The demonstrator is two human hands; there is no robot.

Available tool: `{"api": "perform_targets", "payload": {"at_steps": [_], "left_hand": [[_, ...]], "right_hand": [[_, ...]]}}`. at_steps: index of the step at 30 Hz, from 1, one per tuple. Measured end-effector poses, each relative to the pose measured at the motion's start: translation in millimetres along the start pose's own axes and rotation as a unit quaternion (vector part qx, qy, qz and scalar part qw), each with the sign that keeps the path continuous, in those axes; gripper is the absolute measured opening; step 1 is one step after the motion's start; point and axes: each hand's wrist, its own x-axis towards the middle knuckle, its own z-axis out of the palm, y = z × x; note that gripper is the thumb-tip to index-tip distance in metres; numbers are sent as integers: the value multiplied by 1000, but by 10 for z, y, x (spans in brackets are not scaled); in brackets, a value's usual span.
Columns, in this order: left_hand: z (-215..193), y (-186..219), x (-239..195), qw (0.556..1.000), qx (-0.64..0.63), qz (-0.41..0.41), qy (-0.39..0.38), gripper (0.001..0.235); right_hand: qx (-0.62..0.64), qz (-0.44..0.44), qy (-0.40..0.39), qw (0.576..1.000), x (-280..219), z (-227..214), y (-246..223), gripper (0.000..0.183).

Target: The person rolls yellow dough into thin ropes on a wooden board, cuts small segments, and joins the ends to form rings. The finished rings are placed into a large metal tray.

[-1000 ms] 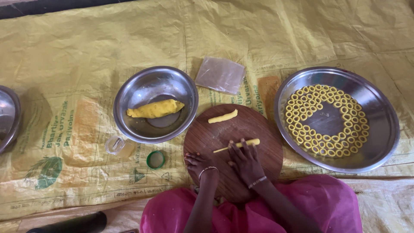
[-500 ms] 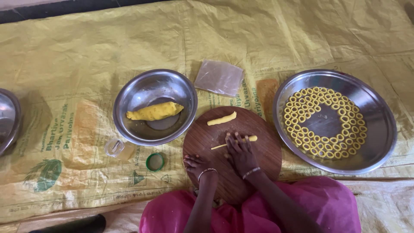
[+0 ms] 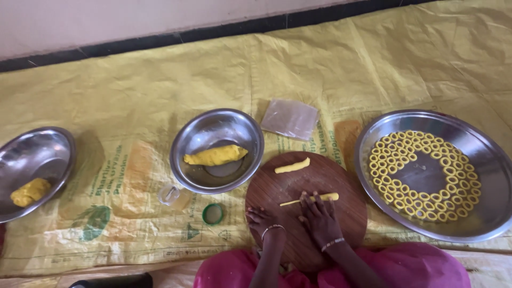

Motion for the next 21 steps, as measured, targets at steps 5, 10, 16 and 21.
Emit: {"api": "perform_targets", "payload": {"at_steps": [5,10,16,21], "left_hand": [[95,-56,-3,999,10,32,-32,84],[57,-135,-94,998,3,29,49,77],[-197,-87,-185,997,48,31,-51,105],[-281,-107,-232,997,1,39,-68,105]], "right_hand": [[38,13,49,998,536,252,148,63],[27,15,-10,999,295,158,102,62],[5,-5,5,1000,-137,-49,-18,65],[15,33,-21,999,376,158,141,63]]}}
